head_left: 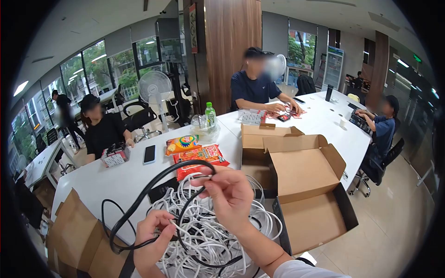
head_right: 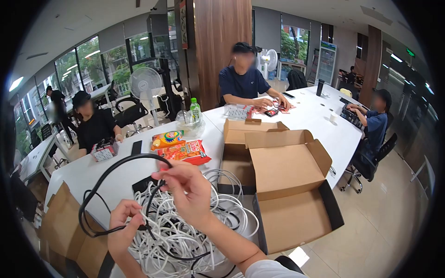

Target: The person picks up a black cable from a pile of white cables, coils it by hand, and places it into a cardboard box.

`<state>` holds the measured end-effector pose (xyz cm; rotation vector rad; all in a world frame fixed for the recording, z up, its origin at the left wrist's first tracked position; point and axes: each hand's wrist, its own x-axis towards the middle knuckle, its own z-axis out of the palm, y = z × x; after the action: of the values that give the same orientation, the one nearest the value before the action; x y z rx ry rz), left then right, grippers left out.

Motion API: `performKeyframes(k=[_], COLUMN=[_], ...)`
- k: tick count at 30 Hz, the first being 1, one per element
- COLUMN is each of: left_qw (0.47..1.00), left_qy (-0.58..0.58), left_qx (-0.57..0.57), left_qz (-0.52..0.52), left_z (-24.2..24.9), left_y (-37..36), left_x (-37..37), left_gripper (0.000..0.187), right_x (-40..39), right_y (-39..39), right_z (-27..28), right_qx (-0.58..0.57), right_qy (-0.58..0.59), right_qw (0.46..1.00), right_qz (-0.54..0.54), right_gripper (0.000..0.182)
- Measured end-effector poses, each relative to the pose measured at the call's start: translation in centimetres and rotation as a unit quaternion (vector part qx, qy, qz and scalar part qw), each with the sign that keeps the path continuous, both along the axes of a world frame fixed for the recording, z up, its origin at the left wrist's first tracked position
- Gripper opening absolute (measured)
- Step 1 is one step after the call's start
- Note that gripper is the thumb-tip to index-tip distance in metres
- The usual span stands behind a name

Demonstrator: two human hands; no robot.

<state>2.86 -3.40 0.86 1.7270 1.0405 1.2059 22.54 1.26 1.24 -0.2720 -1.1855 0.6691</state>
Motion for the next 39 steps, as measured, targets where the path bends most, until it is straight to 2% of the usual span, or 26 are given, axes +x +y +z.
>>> performKeyframes(k=[4, 7, 10, 11, 13, 16, 19, 20, 23, 24, 27, 28, 32, 35, 36, 39], left_qw=[0.999, 0.996, 0.997, 0.997, 0.997, 0.999, 0.999, 0.999, 1.000, 1.000, 0.998, 0.993, 0.984, 0.980, 0.981, 0.985], left_qy=[-0.036, 0.032, 0.036, 0.039, 0.038, 0.005, -0.018, -0.022, -0.020, 0.006, 0.063, 0.109, 0.158, 0.190, 0.187, 0.160], left_qx=[0.006, -0.023, -0.034, -0.036, -0.049, -0.042, -0.033, -0.023, -0.006, -0.021, -0.015, -0.048, -0.073, -0.031, -0.027, -0.050], left_qz=[-0.020, -0.082, -0.064, -0.048, -0.049, -0.033, -0.010, -0.004, -0.003, 0.005, -0.007, -0.019, -0.044, -0.043, -0.045, -0.029], left_z=[-0.6, 0.1, 0.2, 0.3, 0.5, 0.2, -0.1, -0.2, -0.3, 0.2, -0.1, 0.3, -0.1, -1.3, -1.3, -0.5], left_y=[0.5, 0.5, 0.2, 0.2, 0.3, 0.6, 0.7, 0.7, 0.7, 0.4, 0.3, 0.1, 0.2, 0.4, 0.5, 0.8], left_x=[-0.1, -0.5, 0.1, 0.0, -0.6, -0.4, 0.1, 0.2, 0.5, 0.6, 1.2, 1.5, 2.0, 2.6, 2.7, 2.5], left_gripper=[0.028, 0.029, 0.026, 0.024, 0.021, 0.018, 0.017, 0.016, 0.015, 0.016, 0.021, 0.023, 0.017, 0.016, 0.015, 0.015], right_x=[0.3, 0.2, 0.3, 0.5, 0.2, 0.2, -0.5, -0.4, -0.3, -0.5, -0.1, -0.3, -0.1, 0.3, 0.8, 1.6], right_y=[0.0, -0.6, -1.1, -0.6, 0.0, 0.6, 1.1, 1.0, 1.3, 1.0, 0.8, 0.8, 1.2, 1.4, 1.6, 1.8], right_z=[0.3, 0.8, 1.0, 0.5, 0.6, 0.5, -0.1, 0.1, -0.1, -0.1, 0.3, 0.1, -0.4, -0.3, -0.2, 0.5], right_qx=[0.020, -0.014, -0.034, 0.010, 0.031, -0.057, -0.090, -0.086, -0.061, -0.043, -0.054, -0.038, -0.078, -0.117, -0.123, -0.089], right_qy=[0.030, 0.030, 0.031, 0.037, 0.009, -0.141, -0.215, -0.264, -0.336, -0.324, -0.336, -0.309, -0.160, -0.044, -0.069, -0.236], right_qw=[0.999, 0.999, 0.998, 0.999, 0.999, 0.988, 0.966, 0.953, 0.928, 0.938, 0.934, 0.948, 0.984, 0.990, 0.989, 0.968], right_qz=[-0.001, -0.019, -0.046, -0.016, -0.005, 0.019, 0.111, 0.125, 0.149, 0.113, 0.110, 0.071, -0.027, -0.057, -0.041, -0.007], right_gripper=[0.021, 0.027, 0.034, 0.039, 0.051, 0.070, 0.067, 0.053, 0.034, 0.021, 0.018, 0.012, 0.011, 0.014, 0.013, 0.014])
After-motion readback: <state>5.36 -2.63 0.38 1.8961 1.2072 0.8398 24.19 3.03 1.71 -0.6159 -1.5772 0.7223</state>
